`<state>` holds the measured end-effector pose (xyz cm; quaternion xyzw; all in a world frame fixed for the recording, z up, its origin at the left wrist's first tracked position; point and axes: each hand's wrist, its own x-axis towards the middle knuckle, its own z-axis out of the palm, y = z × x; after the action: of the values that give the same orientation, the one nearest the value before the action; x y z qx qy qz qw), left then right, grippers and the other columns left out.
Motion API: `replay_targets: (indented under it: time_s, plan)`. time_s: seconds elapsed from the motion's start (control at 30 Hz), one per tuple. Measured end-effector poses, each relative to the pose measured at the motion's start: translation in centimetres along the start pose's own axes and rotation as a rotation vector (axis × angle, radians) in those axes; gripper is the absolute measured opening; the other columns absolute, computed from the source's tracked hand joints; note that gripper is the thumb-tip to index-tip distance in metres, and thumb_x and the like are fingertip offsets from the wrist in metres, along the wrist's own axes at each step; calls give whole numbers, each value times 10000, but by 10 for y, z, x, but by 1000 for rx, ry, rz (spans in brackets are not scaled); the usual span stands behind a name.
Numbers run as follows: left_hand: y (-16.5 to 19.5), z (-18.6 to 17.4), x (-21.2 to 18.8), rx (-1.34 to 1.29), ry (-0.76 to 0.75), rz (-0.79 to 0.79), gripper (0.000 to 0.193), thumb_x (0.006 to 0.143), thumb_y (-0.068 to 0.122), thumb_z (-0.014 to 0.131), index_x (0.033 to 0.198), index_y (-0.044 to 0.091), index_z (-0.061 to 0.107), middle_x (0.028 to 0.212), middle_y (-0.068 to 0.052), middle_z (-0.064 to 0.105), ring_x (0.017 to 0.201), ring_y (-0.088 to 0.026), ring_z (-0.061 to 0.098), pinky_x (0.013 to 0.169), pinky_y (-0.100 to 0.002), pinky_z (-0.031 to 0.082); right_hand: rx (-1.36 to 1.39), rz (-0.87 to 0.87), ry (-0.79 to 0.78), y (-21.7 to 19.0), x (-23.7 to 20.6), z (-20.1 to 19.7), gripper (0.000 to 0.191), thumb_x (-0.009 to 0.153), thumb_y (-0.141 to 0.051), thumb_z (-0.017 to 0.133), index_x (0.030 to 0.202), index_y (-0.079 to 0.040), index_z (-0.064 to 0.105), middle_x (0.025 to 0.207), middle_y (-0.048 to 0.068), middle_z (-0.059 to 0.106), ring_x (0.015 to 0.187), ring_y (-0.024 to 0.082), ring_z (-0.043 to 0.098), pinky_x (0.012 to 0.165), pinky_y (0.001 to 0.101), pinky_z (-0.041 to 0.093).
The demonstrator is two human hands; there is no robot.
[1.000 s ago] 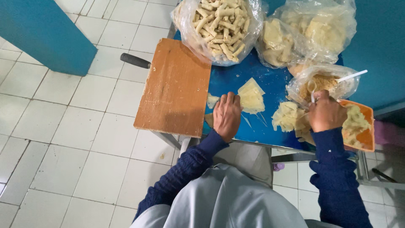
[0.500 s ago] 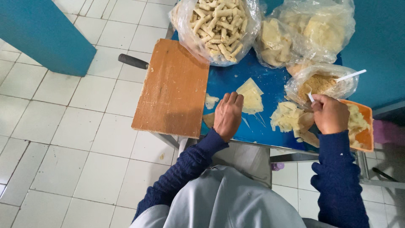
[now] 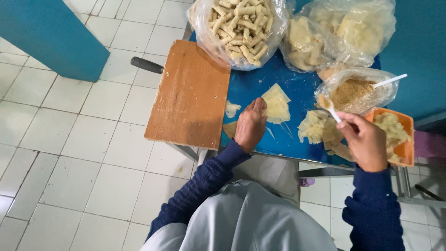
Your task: The person sits at a table and shapes flat pieces of dough by hand, pinching and rolling each piece into a small cylindrical stick. The finished sticks are added to a pile and an orange container, with a bag of brown sugar and a spoon on the table.
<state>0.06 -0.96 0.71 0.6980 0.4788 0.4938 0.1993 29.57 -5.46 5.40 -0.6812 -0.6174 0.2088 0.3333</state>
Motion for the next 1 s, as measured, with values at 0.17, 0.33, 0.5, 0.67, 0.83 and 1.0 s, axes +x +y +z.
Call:
replay_targets:
  time_s: [0.17,0.33,0.5,0.67,0.83,1.0]
  plan:
    - [-2,2,0,36,6,3,322,789,-57,667,1040,48,494,938,-184,636,926,-432,634,755,-508,486,113,-161,-190,-29,-1,45,268,1017,-113,637,1268,-69,721,942,70,748,755,120,634,691,285,513]
    - [-3,3,1,-2,27,-31,258,854,-62,618,1062,55,521,955,-185,645,889,-426,642,737,-494,510,-118,-460,-97,-47,-2,63,281,935,-16,633,1191,-74,734,1005,114,701,865,261,677,745,374,531]
    - [-2,1,4,-112,13,-56,268,828,-58,607,1060,49,526,927,-177,639,852,-395,657,710,-456,526,-476,-763,12,-57,-6,61,394,866,4,631,1241,-100,694,1003,88,611,988,287,613,854,419,499]
    - [-2,4,9,-166,21,-26,233,861,-56,603,1062,47,544,890,-168,628,825,-377,663,705,-429,532,-571,-847,14,-56,-8,54,423,900,-2,625,1308,-90,690,996,74,593,971,274,603,832,405,496]
    - [-3,5,11,-211,-20,-43,246,839,-66,601,1051,43,540,890,-168,628,826,-376,667,709,-419,538,-487,-739,123,-28,-16,41,347,957,-20,635,1283,-108,713,1061,80,629,1006,292,605,879,428,501]
    - [-1,-1,7,-188,-85,8,304,794,-66,670,1046,41,539,995,-187,632,896,-415,656,729,-435,537,-573,-447,293,15,-10,-9,208,1081,-78,647,1277,-114,706,1065,68,617,1019,247,600,901,368,487]
